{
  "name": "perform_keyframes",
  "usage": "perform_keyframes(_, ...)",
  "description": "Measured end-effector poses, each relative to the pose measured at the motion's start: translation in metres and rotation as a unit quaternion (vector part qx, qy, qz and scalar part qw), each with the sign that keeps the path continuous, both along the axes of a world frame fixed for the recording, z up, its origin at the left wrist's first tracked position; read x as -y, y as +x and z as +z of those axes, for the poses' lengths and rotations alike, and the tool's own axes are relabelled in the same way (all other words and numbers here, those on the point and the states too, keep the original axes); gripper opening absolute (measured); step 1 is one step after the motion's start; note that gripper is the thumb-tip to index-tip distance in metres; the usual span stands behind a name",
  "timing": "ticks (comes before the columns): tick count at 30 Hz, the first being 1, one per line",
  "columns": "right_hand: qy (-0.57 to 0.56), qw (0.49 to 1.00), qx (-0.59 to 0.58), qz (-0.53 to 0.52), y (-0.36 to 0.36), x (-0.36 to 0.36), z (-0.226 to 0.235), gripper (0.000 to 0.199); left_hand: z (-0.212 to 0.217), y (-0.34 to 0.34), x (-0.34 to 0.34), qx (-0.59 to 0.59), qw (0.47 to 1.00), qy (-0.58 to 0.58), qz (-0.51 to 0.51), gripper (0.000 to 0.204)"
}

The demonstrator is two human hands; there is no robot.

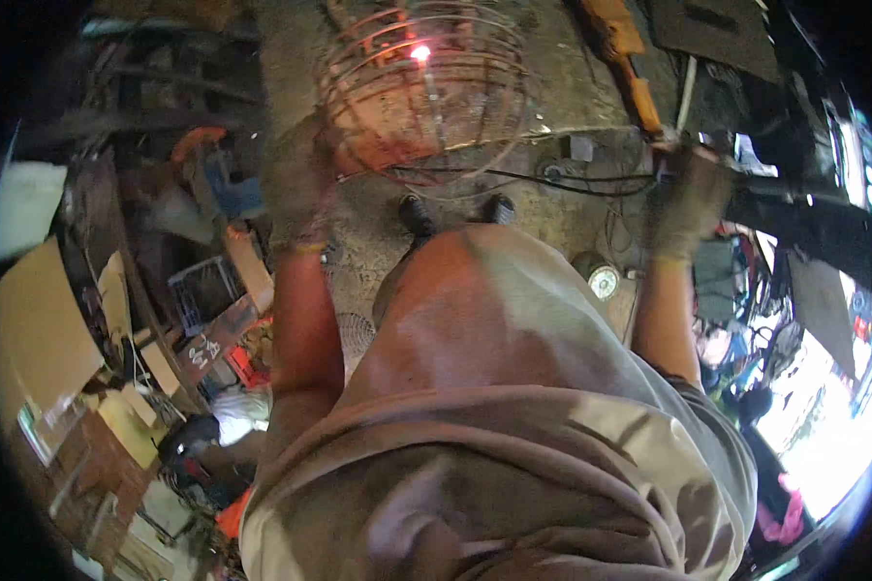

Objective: The person constructs a spherical metal frame by positioning metal rods, welding them at junction points using a welding torch, and سپس using a hammer and a handheld grinder to refine the structure.

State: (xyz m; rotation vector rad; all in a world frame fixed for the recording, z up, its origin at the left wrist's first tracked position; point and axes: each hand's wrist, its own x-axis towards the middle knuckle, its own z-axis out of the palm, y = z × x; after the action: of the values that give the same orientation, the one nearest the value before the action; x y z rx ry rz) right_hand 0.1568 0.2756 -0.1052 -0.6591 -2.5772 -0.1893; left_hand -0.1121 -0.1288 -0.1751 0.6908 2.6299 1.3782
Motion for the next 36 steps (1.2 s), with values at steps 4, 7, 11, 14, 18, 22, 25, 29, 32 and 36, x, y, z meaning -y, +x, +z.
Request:
perform_keyframes(4, -0.305, 0.95, 0.014, 0.064, -0.055, 0.062, -0.022, 0.037, 0.037, 0.008, -0.019, -0.151, 0.981, -0.121, -0.003, 0.042)
perform_keyframes(7, -0.615, 0.781, -0.009, -0.103, -0.092, 0.078, 0.015, 0.04, 0.046, 0.017, -0.02, -0.111, 0.986, -0.122, 0.037, 0.041)
perform_keyframes(11, -0.425, 0.901, -0.081, 0.034, -0.096, 0.072, 0.001, 0.035, 0.049, 0.018, -0.028, -0.072, 0.989, -0.121, 0.048, 0.04)
perform_keyframes(14, -0.37, 0.915, -0.115, 0.113, -0.102, 0.062, -0.013, 0.028, 0.05, 0.013, -0.025, -0.077, 0.984, -0.156, 0.034, 0.04)
perform_keyframes(18, -0.326, 0.924, -0.117, 0.163, -0.111, 0.063, -0.017, 0.025, 0.045, 0.01, -0.019, -0.089, 0.979, -0.182, 0.011, 0.04)
perform_keyframes(22, -0.296, 0.926, -0.145, 0.181, -0.114, 0.059, -0.035, 0.023, 0.042, 0.008, -0.018, -0.128, 0.968, -0.214, 0.021, 0.037)
perform_keyframes(25, -0.299, 0.925, -0.143, 0.184, -0.116, 0.058, -0.046, 0.023, 0.032, 0.004, -0.008, -0.237, 0.937, -0.255, -0.029, 0.033)
perform_keyframes(29, -0.33, 0.913, -0.126, 0.201, -0.119, 0.055, -0.042, 0.022, 0.036, 0.01, -0.013, -0.222, 0.952, -0.21, 0.006, 0.029)
perform_keyframes(32, -0.337, 0.917, -0.11, 0.183, -0.119, 0.053, -0.045, 0.023, 0.025, 0.004, -0.002, -0.067, 0.981, -0.176, 0.038, 0.028)
perform_keyframes(36, -0.324, 0.923, -0.1, 0.185, -0.121, 0.053, -0.043, 0.023, 0.024, -0.006, 0.004, -0.356, 0.885, -0.283, -0.102, 0.027)
